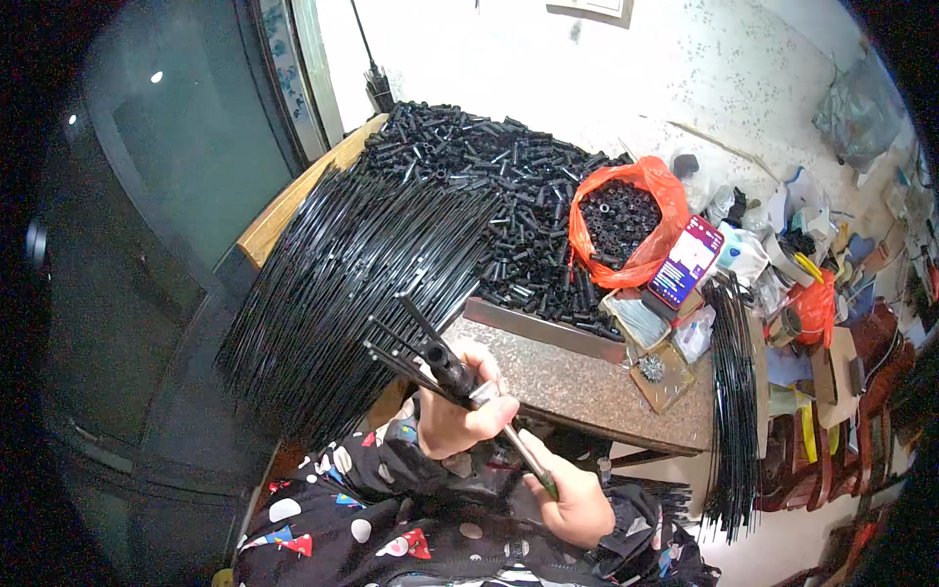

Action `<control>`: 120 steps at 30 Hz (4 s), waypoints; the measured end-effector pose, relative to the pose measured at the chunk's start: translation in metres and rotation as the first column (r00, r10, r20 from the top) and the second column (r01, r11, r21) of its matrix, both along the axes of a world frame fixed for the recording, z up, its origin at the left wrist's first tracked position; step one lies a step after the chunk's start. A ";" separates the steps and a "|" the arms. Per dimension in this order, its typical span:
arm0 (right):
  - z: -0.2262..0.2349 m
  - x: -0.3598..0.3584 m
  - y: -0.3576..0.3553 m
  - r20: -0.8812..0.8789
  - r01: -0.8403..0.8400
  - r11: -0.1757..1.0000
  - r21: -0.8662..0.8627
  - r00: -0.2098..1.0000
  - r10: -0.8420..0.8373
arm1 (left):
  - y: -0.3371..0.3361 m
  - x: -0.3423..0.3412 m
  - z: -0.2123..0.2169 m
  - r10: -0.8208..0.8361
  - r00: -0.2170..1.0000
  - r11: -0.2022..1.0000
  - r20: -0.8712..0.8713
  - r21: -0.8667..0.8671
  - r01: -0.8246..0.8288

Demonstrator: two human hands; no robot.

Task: Assembling cable bundles by grouping black wires and attaching small plastic connectors and tape.

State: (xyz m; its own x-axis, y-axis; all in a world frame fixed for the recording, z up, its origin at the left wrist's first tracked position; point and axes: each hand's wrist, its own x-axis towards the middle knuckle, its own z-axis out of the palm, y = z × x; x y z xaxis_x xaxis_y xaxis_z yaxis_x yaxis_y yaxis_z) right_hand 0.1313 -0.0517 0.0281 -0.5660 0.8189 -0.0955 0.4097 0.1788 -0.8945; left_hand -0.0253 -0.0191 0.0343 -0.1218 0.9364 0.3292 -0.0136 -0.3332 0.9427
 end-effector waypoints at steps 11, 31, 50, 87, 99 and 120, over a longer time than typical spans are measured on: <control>-0.030 0.039 0.042 0.060 0.211 0.941 0.263 0.970 -0.234 | 0.009 -0.018 -0.005 -0.191 0.977 0.980 0.090 0.067 0.186; -0.101 0.062 0.055 0.442 0.159 0.656 0.738 0.619 -0.648 | 0.008 -0.117 0.025 -0.593 0.280 0.795 0.755 0.604 0.054; 0.001 -0.006 0.017 -0.863 0.530 0.842 -0.102 0.374 -0.340 | 0.002 -0.011 -0.214 -0.586 0.804 0.144 0.101 -0.963 0.226; -0.041 0.000 0.069 -0.709 0.482 0.700 -0.527 0.206 -0.675 | 0.258 0.061 -0.044 -0.049 0.264 0.999 -0.963 -0.043 0.027; -0.033 -0.015 0.063 -0.783 0.454 0.807 -0.377 0.310 -0.540 | 0.118 0.026 -0.051 -0.558 0.692 0.782 0.458 0.012 0.623; -0.005 -0.037 0.034 -0.824 0.069 0.952 -0.299 0.484 -0.294 | 0.033 -0.037 -0.011 -0.729 0.600 0.667 0.329 0.151 0.729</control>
